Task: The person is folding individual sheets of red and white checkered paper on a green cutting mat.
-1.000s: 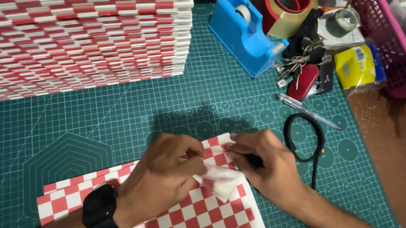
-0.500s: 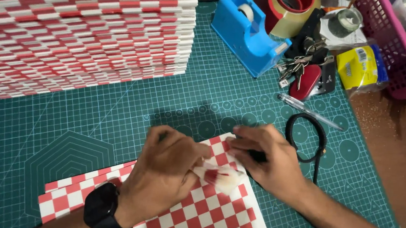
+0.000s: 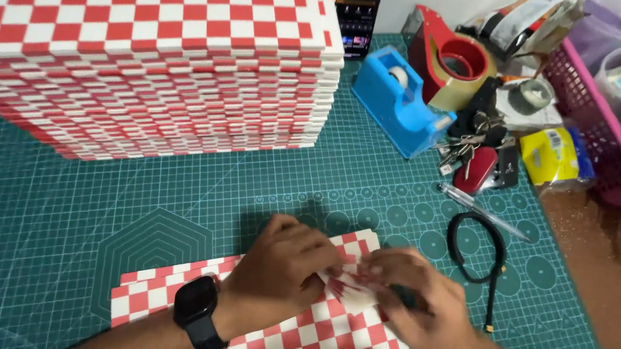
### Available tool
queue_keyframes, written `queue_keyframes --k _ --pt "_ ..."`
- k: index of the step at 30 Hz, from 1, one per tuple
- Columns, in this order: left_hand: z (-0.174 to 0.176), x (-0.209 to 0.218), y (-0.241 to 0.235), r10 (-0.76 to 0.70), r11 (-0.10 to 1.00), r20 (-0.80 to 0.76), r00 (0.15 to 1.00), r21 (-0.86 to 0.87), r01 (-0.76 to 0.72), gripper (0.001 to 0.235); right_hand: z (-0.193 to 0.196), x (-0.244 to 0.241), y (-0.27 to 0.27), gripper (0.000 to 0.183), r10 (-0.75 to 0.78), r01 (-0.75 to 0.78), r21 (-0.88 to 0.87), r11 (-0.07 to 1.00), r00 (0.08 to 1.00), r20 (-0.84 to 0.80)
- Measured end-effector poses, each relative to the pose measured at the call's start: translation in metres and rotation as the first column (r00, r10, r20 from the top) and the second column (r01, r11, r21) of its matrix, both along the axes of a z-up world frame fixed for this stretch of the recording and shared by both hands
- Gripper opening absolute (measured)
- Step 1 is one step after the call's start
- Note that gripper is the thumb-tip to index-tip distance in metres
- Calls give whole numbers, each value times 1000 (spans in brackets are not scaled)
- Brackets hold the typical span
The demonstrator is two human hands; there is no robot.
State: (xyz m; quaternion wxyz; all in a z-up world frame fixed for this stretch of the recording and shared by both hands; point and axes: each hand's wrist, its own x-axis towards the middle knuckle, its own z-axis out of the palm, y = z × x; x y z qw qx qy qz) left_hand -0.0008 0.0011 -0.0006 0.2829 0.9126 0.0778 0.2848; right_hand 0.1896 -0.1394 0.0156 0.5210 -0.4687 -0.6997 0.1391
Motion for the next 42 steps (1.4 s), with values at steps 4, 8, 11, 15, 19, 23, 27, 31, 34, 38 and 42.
queue_keyframes --k 4,8,11,15,19,23,27,31,34,38,42 --pt "8 0 -2 12 998 39 999 -59 -9 14 9 -6 -4 28 18 -15 104 994 999 -28" --pt "11 -1 -3 -15 995 45 999 -100 19 20 0 0 -8 51 -1 -14 162 987 996 89" --pt "17 1 -2 -40 998 48 998 -50 42 23 4 8 -10 76 13 -13 7 1000 999 32" --pt "34 -2 -8 -48 996 87 995 -69 54 21 29 14 -14 74 34 -27 -321 947 999 15" --pt "56 -10 -18 -55 998 88 995 5 55 25 51 17 -22 67 89 37 -576 816 978 188" --pt "79 -17 -27 -70 997 110 992 -9 71 27 65 8 -23 53 220 -91 -701 707 971 95" --pt "100 -29 -20 -65 985 -278 958 -172 16 43 41 2 -32 25 67 -116 -635 764 993 -100" --pt "122 -54 -10 18 988 -619 785 -109 -109 45 47 -4 -32 39 199 -259 -476 841 964 -175" --pt "119 -64 -14 24 985 -748 664 -96 -143 12 49 -4 -36 36 248 -311 -393 865 947 -203" --pt "88 -84 -32 131 987 -422 897 -31 -158 25 33 11 -41 19 331 -331 -247 911 943 -44" --pt "98 -95 -59 190 980 -234 954 99 -171 25 27 18 -29 71 269 -504 -497 707 840 -471"
